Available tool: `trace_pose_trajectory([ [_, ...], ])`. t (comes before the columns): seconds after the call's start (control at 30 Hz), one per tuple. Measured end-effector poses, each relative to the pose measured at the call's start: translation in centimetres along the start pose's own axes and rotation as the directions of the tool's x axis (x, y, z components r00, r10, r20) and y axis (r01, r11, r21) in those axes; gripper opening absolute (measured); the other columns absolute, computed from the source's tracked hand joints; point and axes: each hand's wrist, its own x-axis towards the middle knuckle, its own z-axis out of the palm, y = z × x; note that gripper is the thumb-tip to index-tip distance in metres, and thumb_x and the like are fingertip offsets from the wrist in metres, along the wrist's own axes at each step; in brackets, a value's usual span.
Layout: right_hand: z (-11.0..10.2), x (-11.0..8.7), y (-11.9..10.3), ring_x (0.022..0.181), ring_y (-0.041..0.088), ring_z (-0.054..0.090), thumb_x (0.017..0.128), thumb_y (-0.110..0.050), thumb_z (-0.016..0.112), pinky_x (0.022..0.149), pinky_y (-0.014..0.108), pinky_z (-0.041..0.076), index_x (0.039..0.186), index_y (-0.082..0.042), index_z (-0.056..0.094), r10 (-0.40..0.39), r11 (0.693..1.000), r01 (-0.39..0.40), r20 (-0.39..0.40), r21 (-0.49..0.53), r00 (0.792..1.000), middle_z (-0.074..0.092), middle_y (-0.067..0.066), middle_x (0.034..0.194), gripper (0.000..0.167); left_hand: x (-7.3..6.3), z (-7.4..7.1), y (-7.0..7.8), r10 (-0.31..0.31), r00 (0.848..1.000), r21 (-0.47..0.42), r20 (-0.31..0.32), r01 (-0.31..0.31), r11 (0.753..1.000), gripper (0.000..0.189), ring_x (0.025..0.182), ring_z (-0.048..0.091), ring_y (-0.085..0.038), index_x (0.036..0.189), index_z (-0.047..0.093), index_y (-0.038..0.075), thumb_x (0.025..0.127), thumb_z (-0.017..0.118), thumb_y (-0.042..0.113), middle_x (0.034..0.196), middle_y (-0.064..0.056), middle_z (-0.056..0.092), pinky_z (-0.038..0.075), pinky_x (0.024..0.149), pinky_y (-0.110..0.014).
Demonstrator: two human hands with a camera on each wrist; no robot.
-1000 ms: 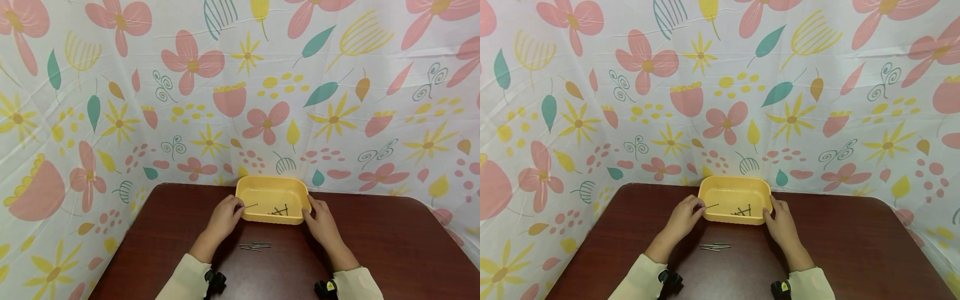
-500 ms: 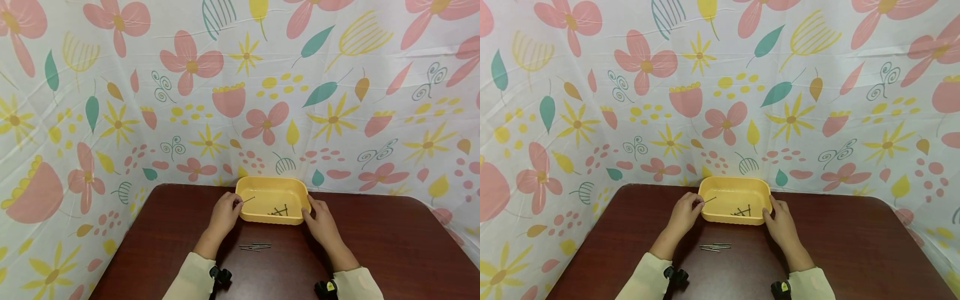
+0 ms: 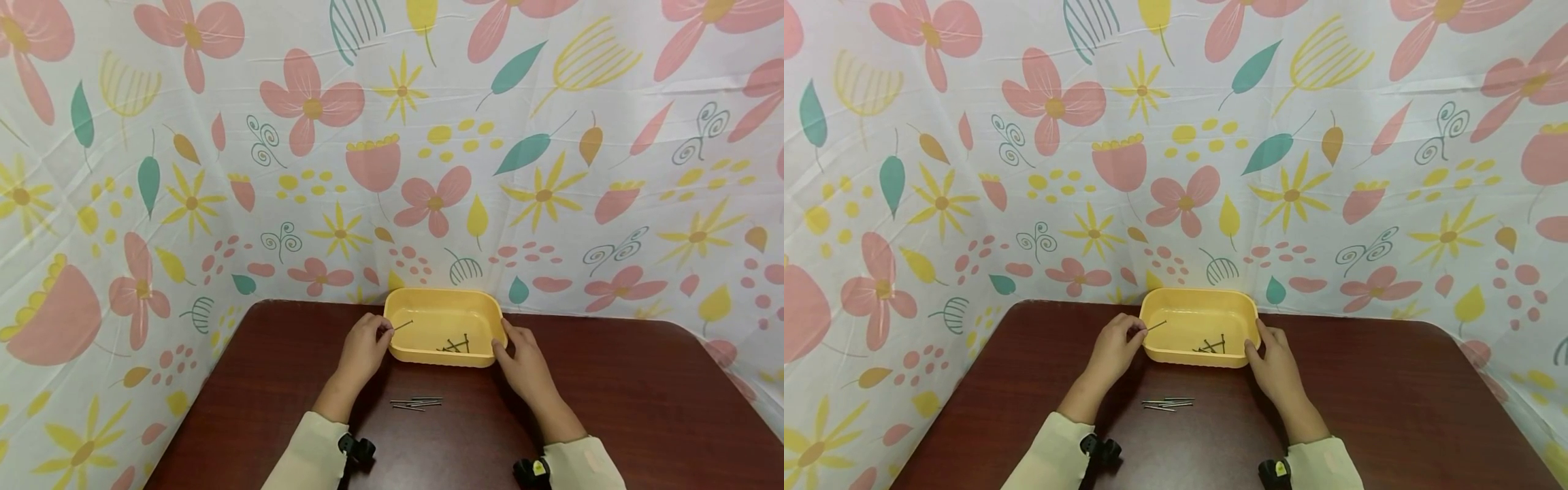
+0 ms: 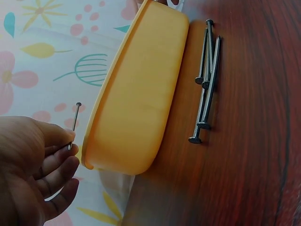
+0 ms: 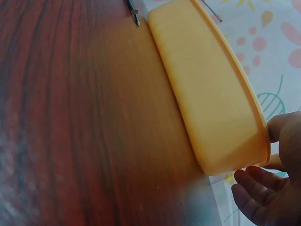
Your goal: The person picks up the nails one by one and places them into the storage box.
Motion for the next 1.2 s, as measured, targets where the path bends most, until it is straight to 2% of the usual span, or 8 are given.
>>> trace_pose_trajectory([
  [0.33, 0.11, 0.00, 0.16, 0.129, 0.045, 0.049, 0.106, -0.032, 0.050, 0.108, 0.063, 0.040, 0.156, 0.002, 0.034, 0.002, 1.000, -0.002, 0.002, -0.006, 1.000, 0.044, 0.028, 0.141, 0.062, 0.04, 0.00, -0.09, -0.002, 1.000, -0.009, -0.006, 0.002, 1.000, 0.007, 0.083, 0.058, -0.013, 0.096, 0.071, 0.012, 0.095, 0.071, 0.019, 0.094, 0.000, 0.063, 0.051, 0.075, -0.027],
  [0.53, 0.07, 0.01, 0.12, 0.130, 0.045, 0.049, 0.106, -0.032, 0.050, 0.108, 0.063, 0.039, 0.156, 0.002, 0.033, 0.006, 1.000, -0.006, 0.009, -0.008, 1.000, 0.044, 0.028, 0.141, 0.063, 0.18, -0.18, 0.08, -0.042, 0.999, -0.043, -0.010, 0.041, 0.998, 0.031, 0.097, 0.061, -0.022, 0.117, 0.070, 0.009, 0.095, 0.072, 0.030, 0.108, -0.006, 0.065, 0.053, 0.082, -0.035],
  [0.67, 0.03, 0.02, 0.06, 0.130, 0.045, 0.048, 0.106, -0.033, 0.049, 0.108, 0.063, 0.039, 0.156, 0.002, 0.032, 0.005, 1.000, -0.005, 0.014, -0.006, 1.000, 0.043, 0.028, 0.142, 0.063, 0.28, -0.26, 0.13, -0.062, 0.998, -0.051, -0.012, 0.062, 0.997, 0.041, 0.106, 0.060, -0.023, 0.127, 0.067, 0.010, 0.095, 0.071, 0.035, 0.118, -0.007, 0.064, 0.053, 0.089, -0.040],
  [1.2, -0.05, 0.05, 0.05, 0.131, 0.046, 0.047, 0.106, -0.034, 0.049, 0.109, 0.064, 0.038, 0.156, 0.002, 0.032, 0.011, 1.000, -0.011, 0.023, -0.009, 1.000, 0.042, 0.029, 0.143, 0.063, 0.06, -0.47, 0.60, -0.082, 0.996, -0.120, 0.034, 0.086, 0.989, 0.049, 0.114, 0.061, -0.028, 0.135, 0.062, 0.007, 0.096, 0.071, 0.035, 0.124, -0.009, 0.063, 0.052, 0.095, -0.046],
])
